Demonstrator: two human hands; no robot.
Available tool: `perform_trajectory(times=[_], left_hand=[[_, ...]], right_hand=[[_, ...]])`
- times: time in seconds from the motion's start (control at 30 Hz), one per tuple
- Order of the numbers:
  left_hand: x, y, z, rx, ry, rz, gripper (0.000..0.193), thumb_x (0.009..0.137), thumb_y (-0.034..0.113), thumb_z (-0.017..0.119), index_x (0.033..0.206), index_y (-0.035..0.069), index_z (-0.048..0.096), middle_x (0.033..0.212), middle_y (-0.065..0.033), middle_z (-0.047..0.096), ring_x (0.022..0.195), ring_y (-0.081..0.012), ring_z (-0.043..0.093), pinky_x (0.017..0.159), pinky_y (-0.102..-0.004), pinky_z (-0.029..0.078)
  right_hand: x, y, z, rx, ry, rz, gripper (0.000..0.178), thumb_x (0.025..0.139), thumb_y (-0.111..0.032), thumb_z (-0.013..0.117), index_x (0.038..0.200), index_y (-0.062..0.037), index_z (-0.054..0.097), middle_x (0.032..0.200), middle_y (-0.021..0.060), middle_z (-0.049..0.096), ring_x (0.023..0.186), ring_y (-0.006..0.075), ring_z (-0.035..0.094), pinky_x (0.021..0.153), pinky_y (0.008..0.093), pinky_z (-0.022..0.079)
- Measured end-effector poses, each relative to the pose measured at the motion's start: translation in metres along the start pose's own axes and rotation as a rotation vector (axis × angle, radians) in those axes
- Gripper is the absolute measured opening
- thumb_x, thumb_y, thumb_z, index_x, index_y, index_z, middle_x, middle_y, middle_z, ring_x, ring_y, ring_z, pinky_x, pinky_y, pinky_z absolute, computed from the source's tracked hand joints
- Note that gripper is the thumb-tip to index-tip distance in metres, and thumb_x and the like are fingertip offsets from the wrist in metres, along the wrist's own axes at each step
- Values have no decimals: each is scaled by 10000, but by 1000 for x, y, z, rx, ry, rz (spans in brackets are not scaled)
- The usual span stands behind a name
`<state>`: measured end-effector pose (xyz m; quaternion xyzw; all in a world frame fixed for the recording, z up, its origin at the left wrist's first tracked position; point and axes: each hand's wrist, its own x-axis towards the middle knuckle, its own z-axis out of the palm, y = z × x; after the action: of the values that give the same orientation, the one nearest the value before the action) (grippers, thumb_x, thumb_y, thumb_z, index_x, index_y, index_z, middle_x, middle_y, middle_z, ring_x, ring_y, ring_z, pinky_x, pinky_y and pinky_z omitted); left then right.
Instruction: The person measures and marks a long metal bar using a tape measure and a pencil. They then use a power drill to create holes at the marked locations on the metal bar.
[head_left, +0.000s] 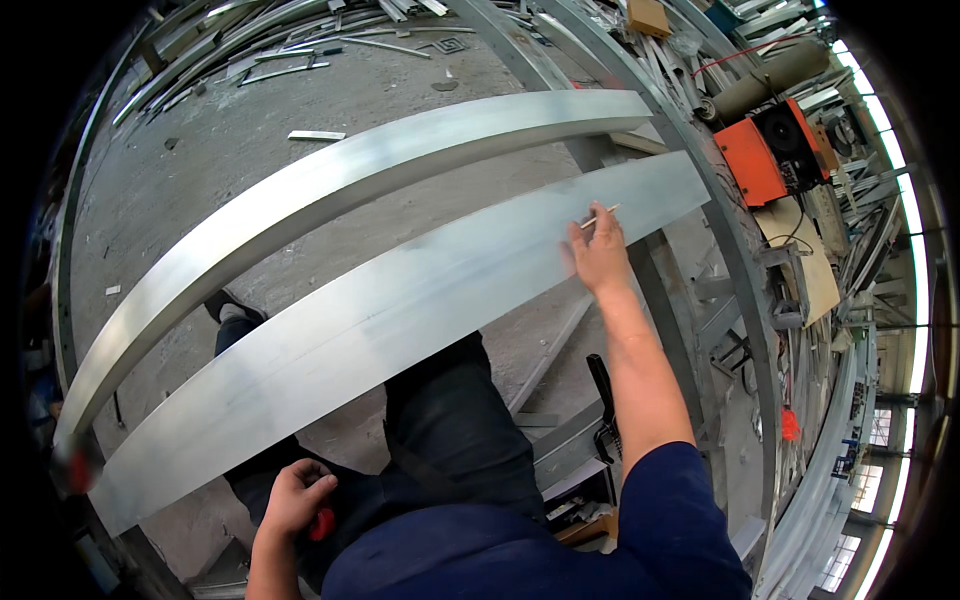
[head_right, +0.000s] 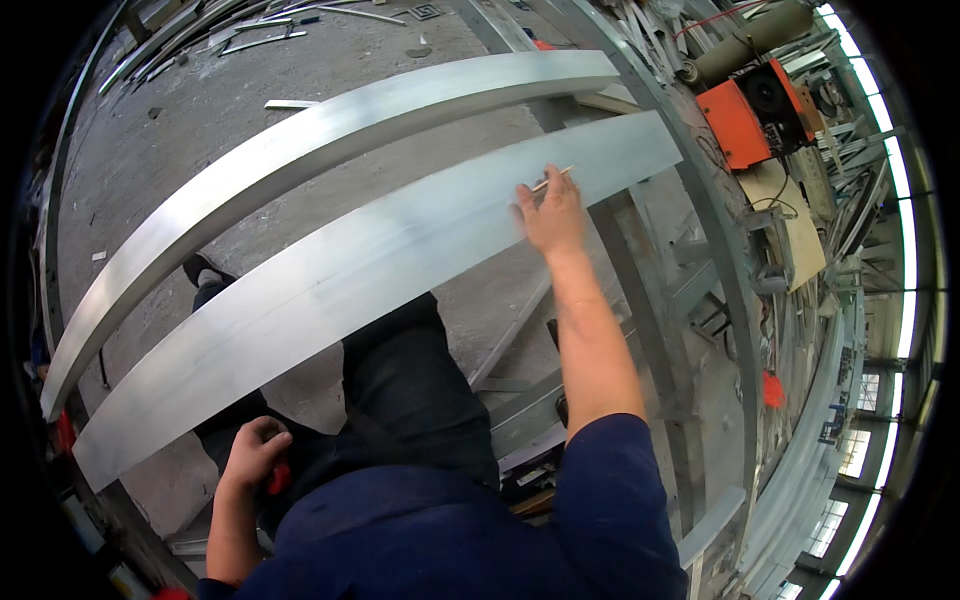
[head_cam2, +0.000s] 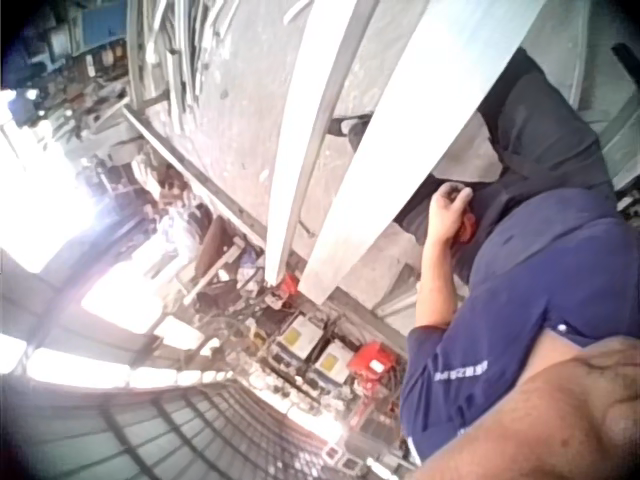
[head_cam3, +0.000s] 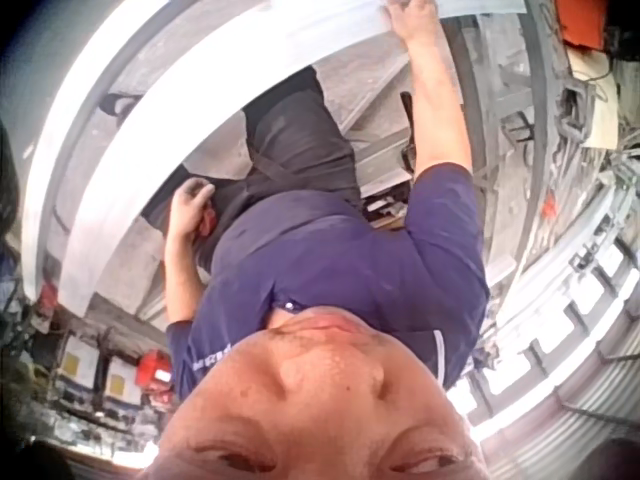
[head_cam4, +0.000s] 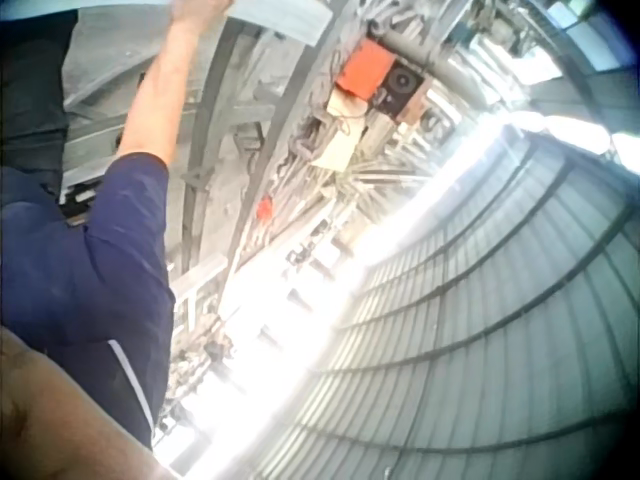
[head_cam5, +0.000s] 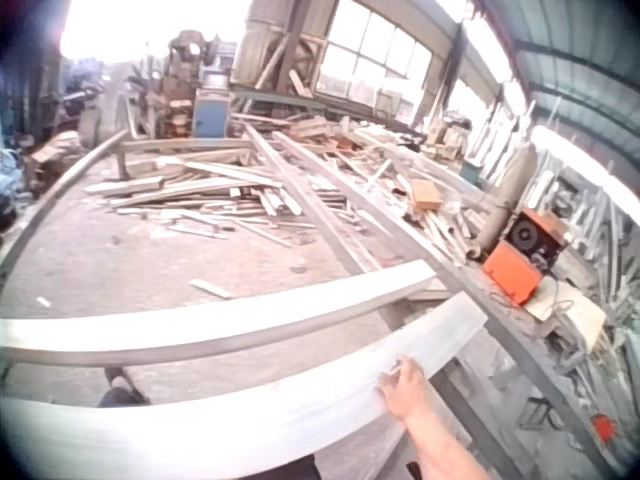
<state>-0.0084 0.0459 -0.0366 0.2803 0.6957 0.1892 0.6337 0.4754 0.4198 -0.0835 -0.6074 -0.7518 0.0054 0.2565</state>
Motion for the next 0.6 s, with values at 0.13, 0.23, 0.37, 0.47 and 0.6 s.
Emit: perform_trajectory(times=[0.13, 0.23, 0.37, 0.47, 0.6], left_hand=[[3, 4, 4, 6, -35, -1, 149, 938, 96, 740, 985, -22, 661, 757, -26, 672, 649, -95, 606, 602, -271, 487], [3, 6, 10, 11, -45, 37, 159, 941, 101, 739, 989, -29, 661, 763, -28, 671, 655, -98, 606, 607, -274, 491], [0, 4, 16, -11, -68, 67, 164, 948, 106, 734, 998, -33, 662, 783, -36, 675, 670, -102, 610, 616, -277, 499], [-3, 3, 18, -35, -88, 76, 164, 956, 112, 727, 1004, -32, 664, 791, -39, 674, 677, -106, 615, 621, -277, 502], [-6, 2, 21, -46, -130, 101, 170, 964, 125, 722, 1006, -29, 666, 795, -36, 672, 674, -109, 615, 622, -276, 503]], right_hand=[[-6, 0, 6, -2, 80, -24, 553, 965, -324, 692, 1355, 42, 547, 1238, 226, 680, 1191, 418, 606, 1118, 525, 402], [-4, 1, 5, -31, 82, -46, 553, 963, -328, 691, 1350, 42, 551, 1226, 219, 684, 1202, 416, 595, 1105, 528, 407], [-5, -4, 4, -90, 85, -30, 525, 967, -342, 679, 1307, 38, 556, 1229, 215, 680, 1233, 417, 572, 1097, 526, 412], [-3, -3, 2, -157, 62, -35, 493, 969, -346, 672, 1262, 32, 550, 1211, 223, 674, 1225, 419, 567, 1087, 524, 419], [2, -10, -5, -228, -23, -43, 468, 968, -348, 668, 1224, 23, 540, 1179, 239, 669, 1191, 417, 576, 1067, 508, 441]])
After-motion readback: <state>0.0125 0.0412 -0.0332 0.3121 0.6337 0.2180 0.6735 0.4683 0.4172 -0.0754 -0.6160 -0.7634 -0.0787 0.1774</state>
